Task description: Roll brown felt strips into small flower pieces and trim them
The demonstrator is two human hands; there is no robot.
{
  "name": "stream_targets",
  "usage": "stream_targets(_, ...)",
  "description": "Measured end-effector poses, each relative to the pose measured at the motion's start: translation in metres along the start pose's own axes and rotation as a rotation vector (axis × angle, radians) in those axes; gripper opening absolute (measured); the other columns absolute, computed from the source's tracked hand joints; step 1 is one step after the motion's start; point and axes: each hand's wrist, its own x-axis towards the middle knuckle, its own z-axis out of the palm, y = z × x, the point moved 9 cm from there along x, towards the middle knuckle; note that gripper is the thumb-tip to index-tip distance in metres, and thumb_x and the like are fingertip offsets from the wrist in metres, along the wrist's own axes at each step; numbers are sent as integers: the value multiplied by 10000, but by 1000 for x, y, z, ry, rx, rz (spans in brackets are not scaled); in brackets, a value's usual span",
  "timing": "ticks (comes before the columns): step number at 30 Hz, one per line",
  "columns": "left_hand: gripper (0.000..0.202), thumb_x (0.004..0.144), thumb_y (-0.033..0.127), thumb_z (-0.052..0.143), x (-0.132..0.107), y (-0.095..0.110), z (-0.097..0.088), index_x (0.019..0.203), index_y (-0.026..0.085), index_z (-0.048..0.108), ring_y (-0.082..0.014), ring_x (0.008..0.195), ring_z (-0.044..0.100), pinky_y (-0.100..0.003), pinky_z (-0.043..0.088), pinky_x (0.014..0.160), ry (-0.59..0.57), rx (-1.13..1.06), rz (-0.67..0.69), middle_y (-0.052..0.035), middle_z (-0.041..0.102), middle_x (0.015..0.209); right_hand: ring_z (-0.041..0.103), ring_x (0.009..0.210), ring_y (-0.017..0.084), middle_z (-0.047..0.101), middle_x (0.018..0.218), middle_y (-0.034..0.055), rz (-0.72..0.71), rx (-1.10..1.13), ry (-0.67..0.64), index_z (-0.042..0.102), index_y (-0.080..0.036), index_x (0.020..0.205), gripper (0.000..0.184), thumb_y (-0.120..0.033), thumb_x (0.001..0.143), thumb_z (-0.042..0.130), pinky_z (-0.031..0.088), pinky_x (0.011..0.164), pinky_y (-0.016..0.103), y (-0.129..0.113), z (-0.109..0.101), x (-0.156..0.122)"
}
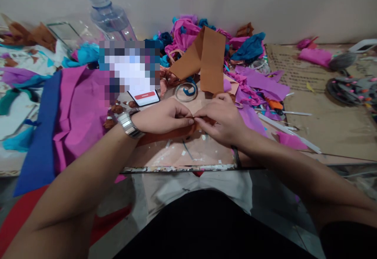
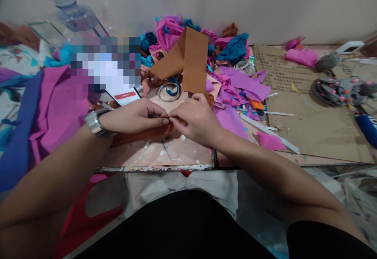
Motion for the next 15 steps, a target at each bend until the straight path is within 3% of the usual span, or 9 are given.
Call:
stream_targets(7, 318, 973, 368, 598, -4, 0, -3, 797, 152, 749, -92, 583, 475, -210, 350, 569, -11, -94, -7, 15, 612, 639, 702, 883, 191, 829, 958, 15, -77, -21, 31, 763, -252, 1024, 137, -262, 1018, 627, 376, 986, 448, -8, -6, 1)
stream_targets(15, 194, 903, 274, 605, -4, -5, -2, 859, 153, 749, -92, 622, 519, -203, 384, 616, -43, -137, -35, 26, 645, 703, 714, 881, 181, 830, 976, 16, -176, -51, 76, 753, -254, 1064, 127, -248, 1017, 636, 390, 986, 456, -15, -11, -2)
